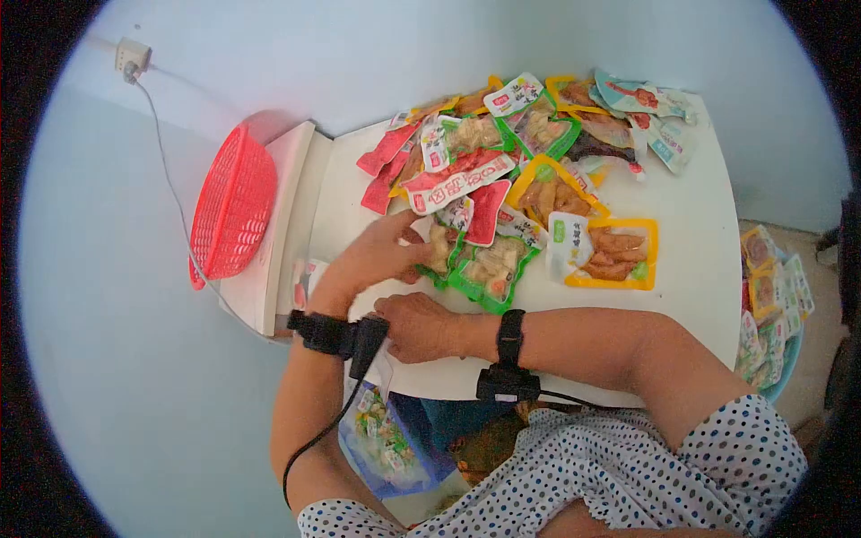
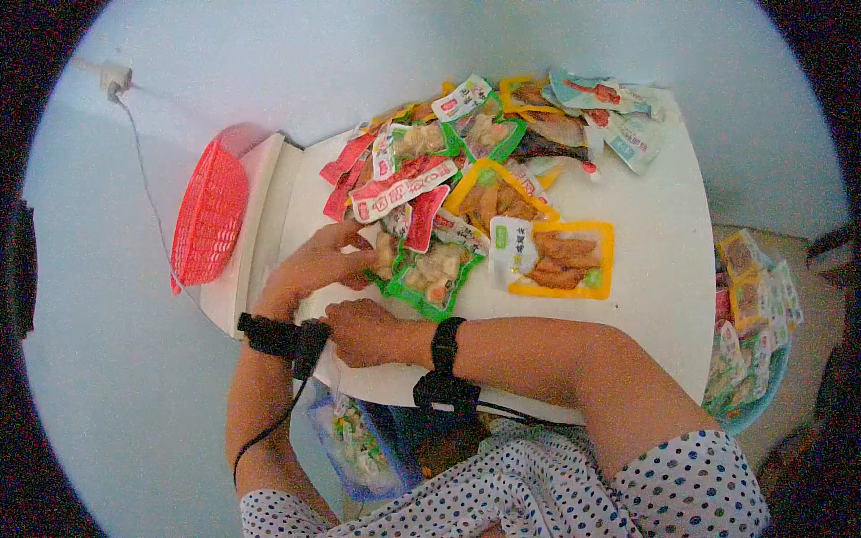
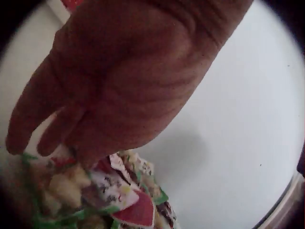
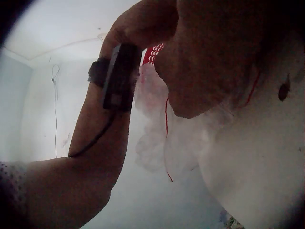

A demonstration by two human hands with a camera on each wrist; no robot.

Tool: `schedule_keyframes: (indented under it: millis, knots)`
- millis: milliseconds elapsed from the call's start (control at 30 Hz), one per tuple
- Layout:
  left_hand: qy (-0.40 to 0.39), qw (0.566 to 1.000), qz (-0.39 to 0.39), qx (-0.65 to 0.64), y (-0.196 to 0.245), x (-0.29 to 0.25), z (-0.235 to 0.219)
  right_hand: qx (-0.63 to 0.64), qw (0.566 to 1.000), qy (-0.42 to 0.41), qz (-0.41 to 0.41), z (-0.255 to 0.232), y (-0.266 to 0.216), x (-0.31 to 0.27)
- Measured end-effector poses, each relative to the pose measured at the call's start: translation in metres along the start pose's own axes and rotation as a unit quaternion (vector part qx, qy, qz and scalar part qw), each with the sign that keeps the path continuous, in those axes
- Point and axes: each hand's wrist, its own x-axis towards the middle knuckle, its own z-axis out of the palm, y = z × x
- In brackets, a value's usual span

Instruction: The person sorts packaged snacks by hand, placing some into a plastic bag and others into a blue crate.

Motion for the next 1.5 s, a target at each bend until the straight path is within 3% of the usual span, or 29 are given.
schedule_keyframes:
  millis: [67, 167, 267, 333, 433, 500, 533, 600, 700, 733, 833, 967, 1033, 1133, 1233, 1367, 1433, 1500]
  knots:
    - [-0.025, 0.997, -0.056, 0.054, 0.003, 0.004, -0.027, -0.036, 0.999, -0.034, -0.003, -0.005, -0.001, 0.001]
    - [0.103, 0.989, -0.072, 0.077, -0.002, 0.023, -0.058, -0.047, 0.998, -0.007, -0.029, 0.0, 0.002, 0.002]
    - [0.284, 0.957, 0.003, 0.065, -0.003, 0.043, -0.056, -0.043, 0.999, -0.017, -0.028, -0.006, 0.001, 0.002]
    - [0.29, 0.949, 0.049, 0.111, -0.035, 0.083, -0.067, -0.034, 0.999, 0.002, -0.025, -0.006, 0.002, 0.001]
    - [0.274, 0.957, 0.025, 0.089, -0.036, 0.115, -0.075, -0.024, 0.999, 0.017, -0.017, 0.005, 0.007, 0.002]
    - [0.233, 0.971, 0.013, 0.051, -0.041, 0.147, -0.084, -0.011, 1.0, 0.014, -0.004, 0.006, 0.009, 0.002]
    - [0.202, 0.978, 0.025, 0.035, -0.064, 0.183, -0.097, 0.0, 1.0, 0.009, 0.005, 0.003, 0.007, 0.001]
    - [0.125, 0.988, 0.092, 0.011, -0.046, 0.191, -0.087, 0.036, 0.999, -0.005, 0.031, -0.005, 0.003, 0.001]
    - [0.143, 0.985, 0.08, 0.05, -0.014, 0.184, -0.062, 0.09, 0.993, -0.022, 0.071, -0.009, 0.0, 0.0]
    - [0.117, 0.989, 0.092, -0.017, 0.0, 0.171, -0.051, 0.101, 0.992, -0.019, 0.074, -0.009, 0.0, 0.0]
    - [0.119, 0.983, 0.083, 0.113, 0.015, 0.165, -0.056, 0.119, 0.99, 0.01, 0.076, -0.003, 0.001, 0.0]
    - [0.119, 0.99, 0.041, 0.057, 0.03, 0.146, -0.042, 0.068, 0.997, 0.026, 0.033, 0.003, 0.004, 0.004]
    - [0.129, 0.991, 0.02, 0.021, 0.043, 0.123, -0.034, 0.066, 0.996, 0.019, 0.052, -0.002, 0.002, 0.002]
    - [0.096, 0.995, -0.028, 0.002, 0.062, 0.083, -0.034, 0.035, 0.999, 0.01, 0.035, -0.008, 0.003, 0.002]
    - [0.154, 0.987, 0.045, -0.02, 0.043, 0.063, -0.039, 0.015, 0.999, -0.001, 0.036, -0.005, 0.004, 0.006]
    - [0.207, 0.978, 0.035, 0.018, 0.033, 0.012, -0.044, 0.019, 0.999, 0.025, 0.022, -0.002, 0.009, 0.008]
    - [0.259, 0.963, 0.077, -0.003, 0.014, -0.02, -0.046, 0.026, 0.999, 0.03, 0.018, 0.003, 0.015, 0.009]
    - [0.322, 0.94, 0.109, -0.032, -0.008, -0.056, -0.041, 0.003, 0.996, 0.083, -0.012, 0.012, 0.024, 0.01]
